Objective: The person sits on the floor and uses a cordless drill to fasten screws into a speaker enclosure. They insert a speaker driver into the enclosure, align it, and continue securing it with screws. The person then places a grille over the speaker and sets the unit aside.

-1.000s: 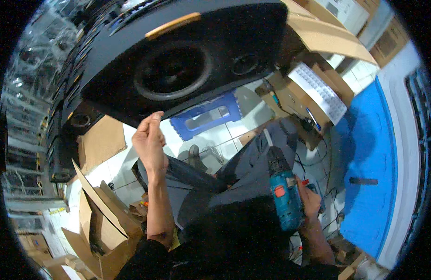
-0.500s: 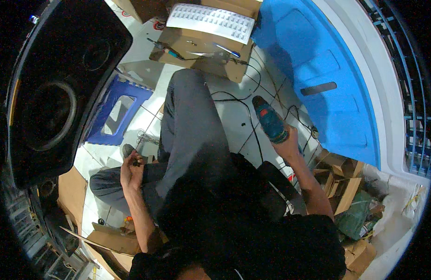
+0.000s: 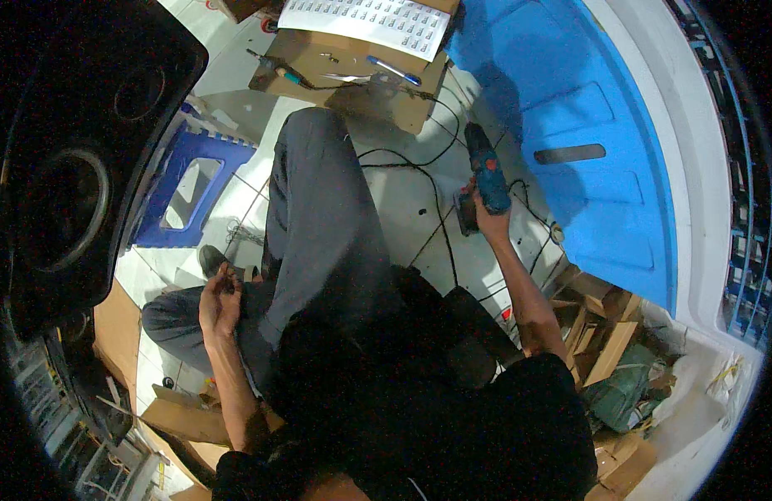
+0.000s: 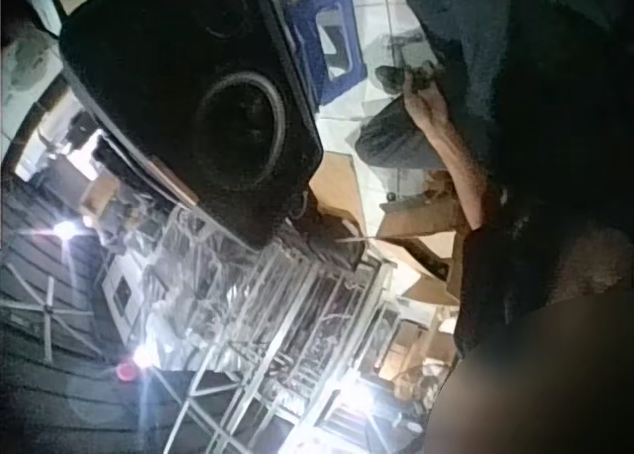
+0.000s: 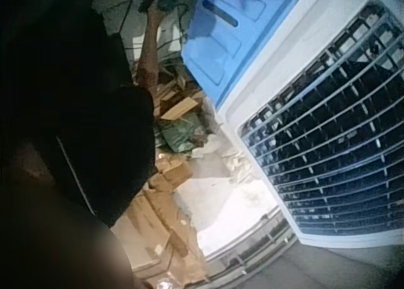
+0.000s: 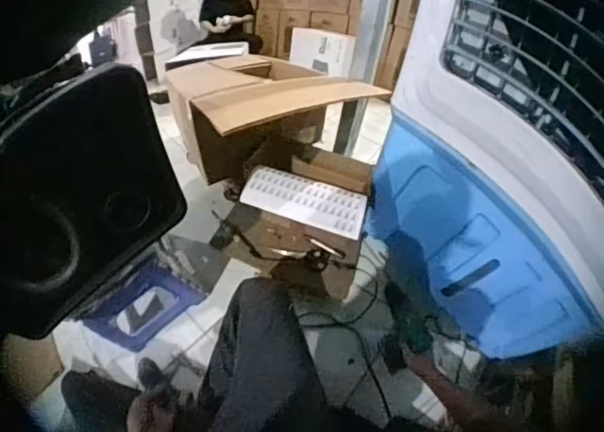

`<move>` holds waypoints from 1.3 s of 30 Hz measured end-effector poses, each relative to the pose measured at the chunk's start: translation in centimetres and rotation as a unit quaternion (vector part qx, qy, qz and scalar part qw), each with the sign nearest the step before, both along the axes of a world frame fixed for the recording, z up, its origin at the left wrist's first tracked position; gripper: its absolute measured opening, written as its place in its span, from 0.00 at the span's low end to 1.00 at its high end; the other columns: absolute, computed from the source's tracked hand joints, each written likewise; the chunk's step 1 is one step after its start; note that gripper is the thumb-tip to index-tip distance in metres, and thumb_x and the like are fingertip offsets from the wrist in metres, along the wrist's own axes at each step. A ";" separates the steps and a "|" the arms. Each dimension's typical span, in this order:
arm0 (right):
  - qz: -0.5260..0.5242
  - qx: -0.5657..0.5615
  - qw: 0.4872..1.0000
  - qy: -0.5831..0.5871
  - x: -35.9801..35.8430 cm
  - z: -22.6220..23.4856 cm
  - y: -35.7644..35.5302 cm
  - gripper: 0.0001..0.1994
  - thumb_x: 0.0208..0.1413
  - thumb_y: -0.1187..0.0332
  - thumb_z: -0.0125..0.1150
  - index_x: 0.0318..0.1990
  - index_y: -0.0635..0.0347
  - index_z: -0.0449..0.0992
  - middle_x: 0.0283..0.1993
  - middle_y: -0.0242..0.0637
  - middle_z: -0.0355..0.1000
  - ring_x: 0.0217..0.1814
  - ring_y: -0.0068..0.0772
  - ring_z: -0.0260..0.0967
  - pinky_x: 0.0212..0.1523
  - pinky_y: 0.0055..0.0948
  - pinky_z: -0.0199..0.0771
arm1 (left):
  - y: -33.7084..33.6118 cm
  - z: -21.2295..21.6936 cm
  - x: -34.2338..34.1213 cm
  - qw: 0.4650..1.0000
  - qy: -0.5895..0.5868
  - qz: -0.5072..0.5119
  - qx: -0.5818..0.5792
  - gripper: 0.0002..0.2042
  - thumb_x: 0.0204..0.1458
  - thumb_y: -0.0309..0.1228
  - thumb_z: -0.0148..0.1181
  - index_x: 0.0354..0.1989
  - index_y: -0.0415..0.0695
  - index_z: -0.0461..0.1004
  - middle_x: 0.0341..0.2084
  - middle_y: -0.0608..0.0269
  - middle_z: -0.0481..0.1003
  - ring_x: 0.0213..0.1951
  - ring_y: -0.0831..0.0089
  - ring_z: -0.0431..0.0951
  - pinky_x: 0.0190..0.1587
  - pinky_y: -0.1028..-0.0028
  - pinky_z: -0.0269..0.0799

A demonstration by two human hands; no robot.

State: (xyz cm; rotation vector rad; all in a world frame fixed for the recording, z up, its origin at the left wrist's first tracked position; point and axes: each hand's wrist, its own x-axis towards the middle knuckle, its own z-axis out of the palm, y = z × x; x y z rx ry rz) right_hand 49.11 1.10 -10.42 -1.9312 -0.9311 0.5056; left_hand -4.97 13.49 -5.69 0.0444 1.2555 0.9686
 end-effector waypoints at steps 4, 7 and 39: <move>-0.011 -0.048 0.999 -0.011 1.8 -3.3 -1.4 0.11 0.61 0.70 0.64 0.49 0.62 0.79 0.50 0.37 0.78 0.50 0.33 0.75 0.53 0.33 0.72 | -0.4 1.4 0.0 1.000 0.010 0.002 0.015 0.13 0.62 0.21 0.52 0.54 0.30 0.70 0.42 0.55 0.72 0.45 0.67 0.72 0.50 0.72 0.70; 0.041 -0.102 0.977 -0.184 3.4 -5.9 -3.2 0.16 0.62 0.64 0.64 0.54 0.61 0.78 0.56 0.39 0.76 0.55 0.37 0.73 0.58 0.35 0.70 | -0.9 3.0 -0.3 0.998 0.031 0.030 0.037 0.15 0.63 0.20 0.52 0.56 0.26 0.69 0.44 0.54 0.73 0.46 0.68 0.73 0.51 0.71 0.71; 0.090 -0.380 0.846 -0.364 1.8 4.3 -6.1 0.19 0.66 0.58 0.56 0.51 0.67 0.79 0.49 0.47 0.78 0.47 0.44 0.74 0.52 0.39 0.73 | -16.5 -5.0 -15.2 0.912 0.221 0.314 -0.142 0.13 0.59 0.31 0.58 0.48 0.36 0.74 0.41 0.56 0.75 0.42 0.66 0.75 0.47 0.68 0.73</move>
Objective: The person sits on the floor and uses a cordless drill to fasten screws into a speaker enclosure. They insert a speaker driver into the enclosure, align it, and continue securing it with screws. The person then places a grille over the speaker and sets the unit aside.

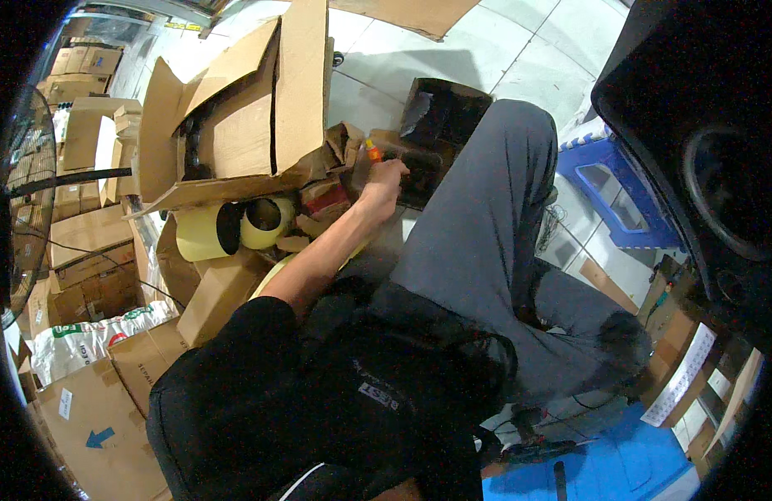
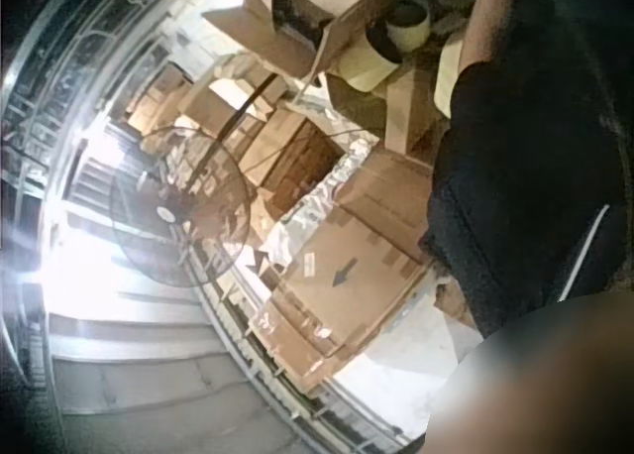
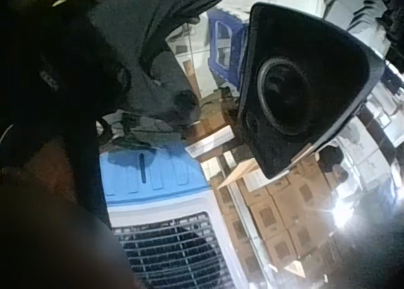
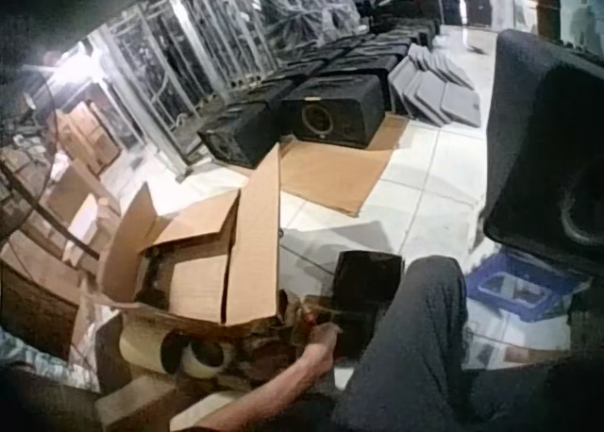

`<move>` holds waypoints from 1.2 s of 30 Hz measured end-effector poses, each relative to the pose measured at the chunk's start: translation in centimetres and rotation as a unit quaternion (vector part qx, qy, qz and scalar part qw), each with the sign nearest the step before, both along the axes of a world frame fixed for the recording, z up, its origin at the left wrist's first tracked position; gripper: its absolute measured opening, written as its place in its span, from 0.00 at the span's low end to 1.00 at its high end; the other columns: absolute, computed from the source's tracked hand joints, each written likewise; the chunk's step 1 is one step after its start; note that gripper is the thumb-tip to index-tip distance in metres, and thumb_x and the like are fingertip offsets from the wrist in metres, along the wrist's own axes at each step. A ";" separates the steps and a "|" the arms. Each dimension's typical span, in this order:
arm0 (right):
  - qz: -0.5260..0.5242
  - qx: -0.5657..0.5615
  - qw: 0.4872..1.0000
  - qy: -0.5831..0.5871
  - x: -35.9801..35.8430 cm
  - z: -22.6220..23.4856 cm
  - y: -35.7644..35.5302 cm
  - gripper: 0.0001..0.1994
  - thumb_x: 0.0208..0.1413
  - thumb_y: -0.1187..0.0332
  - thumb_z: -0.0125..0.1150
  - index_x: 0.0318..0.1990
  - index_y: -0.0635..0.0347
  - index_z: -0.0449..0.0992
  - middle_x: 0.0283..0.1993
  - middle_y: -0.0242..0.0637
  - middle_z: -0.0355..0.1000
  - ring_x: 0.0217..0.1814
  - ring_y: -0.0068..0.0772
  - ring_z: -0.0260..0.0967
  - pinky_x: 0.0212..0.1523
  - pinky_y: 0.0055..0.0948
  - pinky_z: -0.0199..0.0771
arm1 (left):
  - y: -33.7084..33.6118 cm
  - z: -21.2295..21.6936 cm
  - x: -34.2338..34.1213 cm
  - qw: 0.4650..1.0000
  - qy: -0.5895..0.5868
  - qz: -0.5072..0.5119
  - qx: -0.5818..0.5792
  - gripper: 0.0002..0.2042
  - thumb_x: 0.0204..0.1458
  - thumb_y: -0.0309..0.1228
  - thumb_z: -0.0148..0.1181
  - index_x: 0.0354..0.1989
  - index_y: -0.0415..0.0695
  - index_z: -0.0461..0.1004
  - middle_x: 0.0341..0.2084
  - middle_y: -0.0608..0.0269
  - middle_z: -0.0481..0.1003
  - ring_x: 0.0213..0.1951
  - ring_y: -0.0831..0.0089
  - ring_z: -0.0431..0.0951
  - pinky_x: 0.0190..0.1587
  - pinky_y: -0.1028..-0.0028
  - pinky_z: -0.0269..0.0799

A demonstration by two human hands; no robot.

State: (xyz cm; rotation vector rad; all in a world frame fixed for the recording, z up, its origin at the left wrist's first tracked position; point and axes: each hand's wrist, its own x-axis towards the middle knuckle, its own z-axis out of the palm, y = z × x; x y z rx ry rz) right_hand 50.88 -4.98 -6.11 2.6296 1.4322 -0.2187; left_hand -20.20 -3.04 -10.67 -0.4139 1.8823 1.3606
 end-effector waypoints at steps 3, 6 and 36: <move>-0.017 -0.009 1.000 -0.016 1.1 1.5 -0.9 0.20 0.66 0.58 0.55 0.51 0.68 0.79 0.48 0.47 0.78 0.46 0.45 0.75 0.51 0.39 0.73 | -0.3 0.1 0.9 0.999 0.053 -0.005 -0.005 0.20 0.59 0.36 0.58 0.57 0.40 0.73 0.45 0.58 0.75 0.43 0.66 0.74 0.50 0.69 0.70; -0.040 -0.009 0.998 -0.042 2.5 3.8 -2.3 0.20 0.67 0.57 0.54 0.50 0.68 0.79 0.47 0.48 0.79 0.45 0.46 0.75 0.50 0.40 0.73 | -1.3 1.7 1.3 0.997 0.069 -0.023 0.030 0.23 0.62 0.35 0.57 0.63 0.37 0.69 0.52 0.55 0.75 0.49 0.65 0.75 0.55 0.68 0.69; 0.360 0.533 0.649 0.407 -37.6 20.8 26.1 0.06 0.54 0.78 0.66 0.39 0.66 0.80 0.33 0.43 0.77 0.29 0.39 0.72 0.30 0.32 0.71 | 28.3 34.2 4.5 0.464 0.803 -0.228 0.296 0.13 0.54 0.32 0.69 0.47 0.43 0.82 0.49 0.57 0.80 0.59 0.59 0.75 0.62 0.63 0.68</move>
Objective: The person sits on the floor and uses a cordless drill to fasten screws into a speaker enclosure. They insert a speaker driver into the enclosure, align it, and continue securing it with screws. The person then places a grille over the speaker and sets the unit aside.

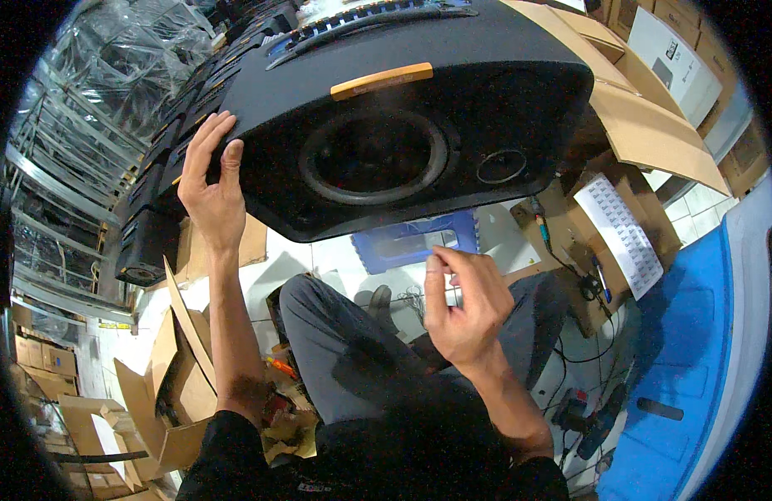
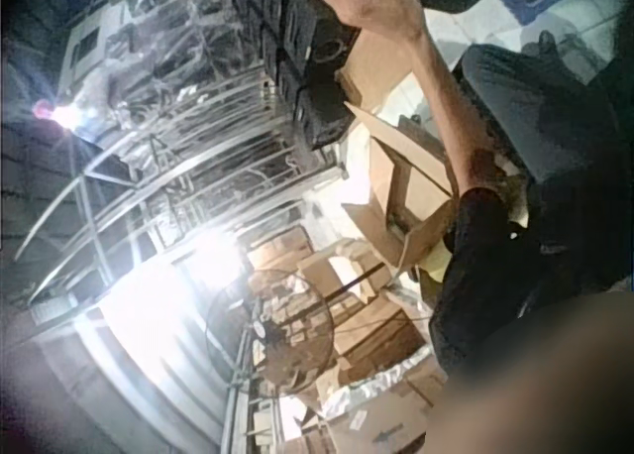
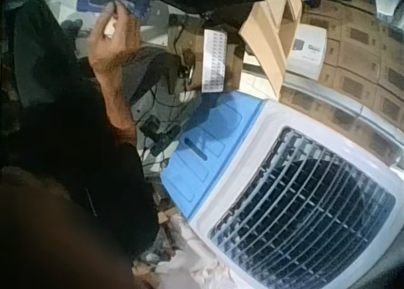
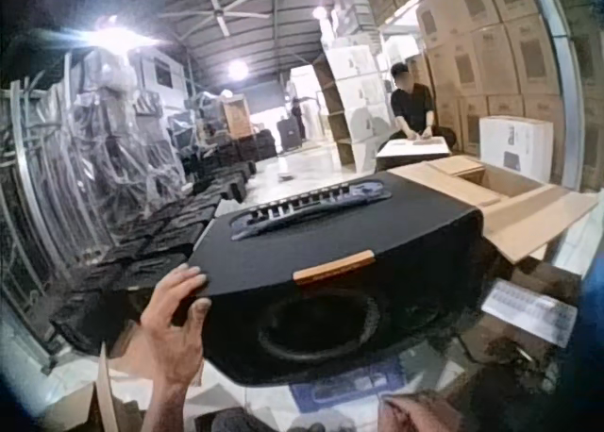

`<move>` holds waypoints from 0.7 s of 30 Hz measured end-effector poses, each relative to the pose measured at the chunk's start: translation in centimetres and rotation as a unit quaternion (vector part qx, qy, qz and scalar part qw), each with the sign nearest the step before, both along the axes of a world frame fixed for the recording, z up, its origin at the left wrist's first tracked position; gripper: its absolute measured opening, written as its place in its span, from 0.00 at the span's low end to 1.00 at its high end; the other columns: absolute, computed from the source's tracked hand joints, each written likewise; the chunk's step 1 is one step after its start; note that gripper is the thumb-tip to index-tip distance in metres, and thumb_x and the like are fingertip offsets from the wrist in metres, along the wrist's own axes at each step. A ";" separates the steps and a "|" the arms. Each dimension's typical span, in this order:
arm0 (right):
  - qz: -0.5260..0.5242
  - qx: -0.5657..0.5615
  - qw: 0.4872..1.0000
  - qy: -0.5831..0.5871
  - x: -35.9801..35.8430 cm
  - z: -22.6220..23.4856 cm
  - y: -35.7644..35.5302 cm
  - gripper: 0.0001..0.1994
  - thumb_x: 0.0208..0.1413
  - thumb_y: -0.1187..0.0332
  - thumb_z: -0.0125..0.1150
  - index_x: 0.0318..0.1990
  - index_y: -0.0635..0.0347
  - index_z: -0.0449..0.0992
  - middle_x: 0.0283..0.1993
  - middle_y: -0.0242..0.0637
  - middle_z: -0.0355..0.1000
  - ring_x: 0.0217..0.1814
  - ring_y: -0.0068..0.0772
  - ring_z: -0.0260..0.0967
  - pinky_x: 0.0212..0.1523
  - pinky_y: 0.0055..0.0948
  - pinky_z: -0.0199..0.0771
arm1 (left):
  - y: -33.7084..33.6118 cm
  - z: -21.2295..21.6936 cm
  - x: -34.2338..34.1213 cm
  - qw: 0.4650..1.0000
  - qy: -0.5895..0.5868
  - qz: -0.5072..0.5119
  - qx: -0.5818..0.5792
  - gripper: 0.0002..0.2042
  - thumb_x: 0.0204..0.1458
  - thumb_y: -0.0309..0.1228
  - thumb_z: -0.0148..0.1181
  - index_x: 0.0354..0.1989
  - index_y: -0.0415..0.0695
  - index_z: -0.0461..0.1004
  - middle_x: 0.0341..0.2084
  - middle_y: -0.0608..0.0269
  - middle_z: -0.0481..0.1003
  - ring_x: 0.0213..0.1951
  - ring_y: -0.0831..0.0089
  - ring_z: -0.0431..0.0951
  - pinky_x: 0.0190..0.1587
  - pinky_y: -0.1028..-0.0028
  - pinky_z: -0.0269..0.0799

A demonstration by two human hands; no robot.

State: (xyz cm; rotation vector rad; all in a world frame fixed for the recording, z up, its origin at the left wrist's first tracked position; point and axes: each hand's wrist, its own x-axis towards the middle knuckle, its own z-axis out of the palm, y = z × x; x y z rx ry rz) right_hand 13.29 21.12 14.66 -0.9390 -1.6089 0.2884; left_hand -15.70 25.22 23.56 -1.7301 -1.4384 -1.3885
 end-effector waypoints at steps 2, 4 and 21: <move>0.014 0.050 0.999 -0.008 -0.4 0.9 1.0 0.06 0.53 0.78 0.67 0.39 0.67 0.80 0.35 0.43 0.78 0.31 0.41 0.74 0.32 0.34 0.73 | 0.5 -0.6 0.0 0.999 -0.009 -0.012 0.029 0.13 0.54 0.32 0.69 0.46 0.43 0.82 0.48 0.57 0.81 0.57 0.59 0.77 0.61 0.63 0.69; 0.014 0.089 0.996 -0.015 -0.5 1.8 2.5 0.06 0.53 0.79 0.67 0.39 0.67 0.80 0.36 0.44 0.79 0.33 0.42 0.75 0.34 0.34 0.74 | 1.0 -1.2 0.1 0.998 0.000 0.005 0.061 0.12 0.54 0.31 0.69 0.45 0.43 0.82 0.47 0.57 0.81 0.56 0.58 0.78 0.60 0.63 0.70; -0.060 0.221 0.973 -0.036 -3.0 3.1 12.5 0.07 0.55 0.80 0.64 0.41 0.67 0.81 0.43 0.45 0.76 0.42 0.45 0.74 0.42 0.36 0.77 | 1.8 -2.0 0.1 0.992 0.010 0.022 0.120 0.10 0.54 0.31 0.69 0.44 0.43 0.83 0.44 0.57 0.82 0.53 0.58 0.79 0.58 0.64 0.70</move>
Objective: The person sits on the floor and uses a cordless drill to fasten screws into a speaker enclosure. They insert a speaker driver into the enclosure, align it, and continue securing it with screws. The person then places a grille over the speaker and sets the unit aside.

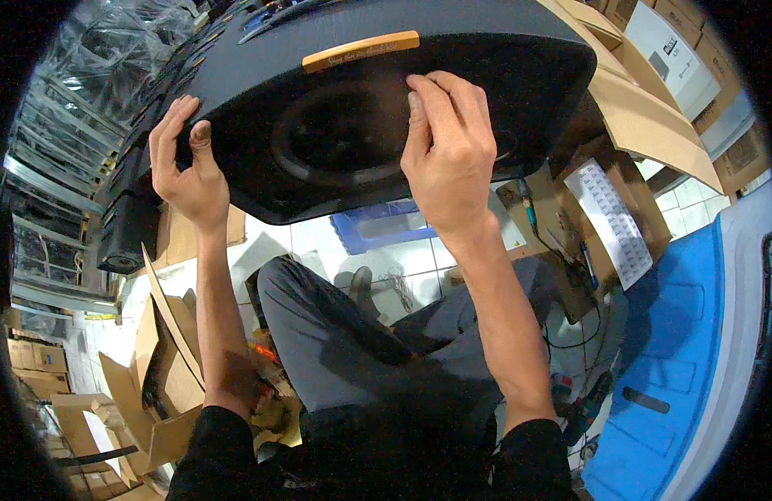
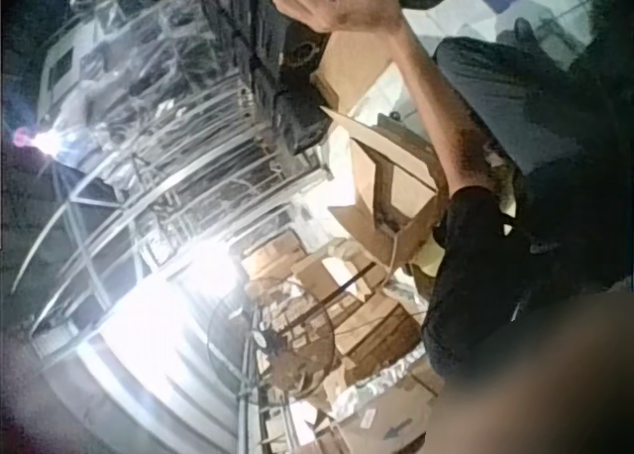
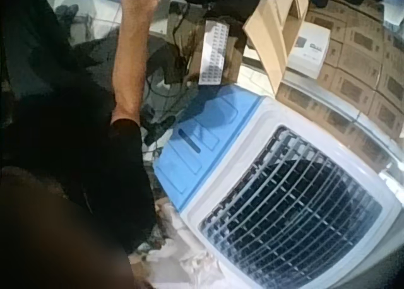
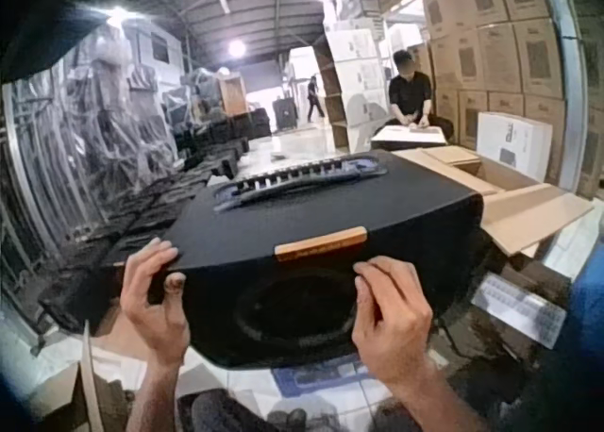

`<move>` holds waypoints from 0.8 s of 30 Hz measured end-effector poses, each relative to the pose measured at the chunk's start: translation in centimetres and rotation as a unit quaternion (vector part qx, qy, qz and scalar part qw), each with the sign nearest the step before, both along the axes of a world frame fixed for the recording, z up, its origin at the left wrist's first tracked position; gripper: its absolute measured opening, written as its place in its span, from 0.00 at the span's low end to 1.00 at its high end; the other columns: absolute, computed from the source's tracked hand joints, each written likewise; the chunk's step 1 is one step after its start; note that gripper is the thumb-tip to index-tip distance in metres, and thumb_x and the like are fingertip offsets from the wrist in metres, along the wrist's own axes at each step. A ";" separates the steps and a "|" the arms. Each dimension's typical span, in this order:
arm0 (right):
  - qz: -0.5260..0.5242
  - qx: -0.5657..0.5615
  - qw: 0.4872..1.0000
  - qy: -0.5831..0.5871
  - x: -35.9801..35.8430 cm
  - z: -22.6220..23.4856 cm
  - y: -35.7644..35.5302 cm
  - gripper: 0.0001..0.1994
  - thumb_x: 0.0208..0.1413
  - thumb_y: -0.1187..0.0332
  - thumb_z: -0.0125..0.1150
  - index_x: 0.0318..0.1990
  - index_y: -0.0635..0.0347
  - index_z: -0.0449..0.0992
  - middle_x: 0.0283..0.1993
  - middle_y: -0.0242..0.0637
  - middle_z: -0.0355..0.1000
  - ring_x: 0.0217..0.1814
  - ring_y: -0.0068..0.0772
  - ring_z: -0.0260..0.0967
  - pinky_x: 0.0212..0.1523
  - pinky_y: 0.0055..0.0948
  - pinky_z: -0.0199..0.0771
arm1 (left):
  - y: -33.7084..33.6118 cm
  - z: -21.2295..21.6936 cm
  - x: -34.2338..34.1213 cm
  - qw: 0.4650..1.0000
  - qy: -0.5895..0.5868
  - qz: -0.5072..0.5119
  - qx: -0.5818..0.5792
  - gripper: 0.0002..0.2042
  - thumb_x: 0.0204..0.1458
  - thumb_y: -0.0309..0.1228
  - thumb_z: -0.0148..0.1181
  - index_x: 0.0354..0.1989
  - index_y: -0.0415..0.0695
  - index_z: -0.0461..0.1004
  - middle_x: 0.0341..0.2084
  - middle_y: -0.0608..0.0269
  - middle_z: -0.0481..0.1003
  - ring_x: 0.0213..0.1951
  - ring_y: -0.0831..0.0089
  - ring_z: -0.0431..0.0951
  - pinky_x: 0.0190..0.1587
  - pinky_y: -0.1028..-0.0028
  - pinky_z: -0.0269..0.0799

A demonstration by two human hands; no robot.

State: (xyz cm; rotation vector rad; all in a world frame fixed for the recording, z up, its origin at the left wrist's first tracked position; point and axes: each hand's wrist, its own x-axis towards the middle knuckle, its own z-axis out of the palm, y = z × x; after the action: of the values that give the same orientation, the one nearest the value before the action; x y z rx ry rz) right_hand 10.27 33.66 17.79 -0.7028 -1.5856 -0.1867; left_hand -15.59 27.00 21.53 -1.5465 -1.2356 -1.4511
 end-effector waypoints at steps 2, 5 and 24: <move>0.000 -0.002 1.000 -0.004 0.2 -0.2 -0.1 0.08 0.55 0.80 0.63 0.42 0.67 0.81 0.43 0.45 0.76 0.42 0.45 0.74 0.42 0.35 0.77 | 0.1 -0.1 0.0 1.000 -0.003 -0.007 0.004 0.10 0.54 0.31 0.70 0.44 0.43 0.83 0.44 0.57 0.82 0.52 0.58 0.79 0.57 0.64 0.71; 0.000 -0.011 1.000 -0.011 0.3 -0.3 -0.4 0.09 0.55 0.80 0.63 0.44 0.66 0.81 0.44 0.46 0.76 0.44 0.45 0.75 0.43 0.35 0.77 | 0.2 -0.2 -0.3 1.000 -0.002 -0.014 0.008 0.10 0.54 0.31 0.70 0.43 0.44 0.83 0.44 0.57 0.82 0.52 0.58 0.79 0.57 0.64 0.71; -0.056 -0.133 0.987 -0.071 2.2 -3.2 -3.6 0.17 0.56 0.78 0.61 0.54 0.71 0.76 0.54 0.53 0.74 0.57 0.54 0.72 0.56 0.41 0.74 | 0.5 -0.5 -0.7 1.000 0.000 -0.016 0.025 0.10 0.52 0.33 0.71 0.42 0.47 0.84 0.43 0.61 0.82 0.51 0.59 0.79 0.55 0.64 0.71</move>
State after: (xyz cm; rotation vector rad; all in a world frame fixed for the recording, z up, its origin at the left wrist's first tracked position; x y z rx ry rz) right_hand 12.44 30.09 14.59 -1.0057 -1.7268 -0.1087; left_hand -16.24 27.48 21.06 -1.5391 -1.1709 -1.4898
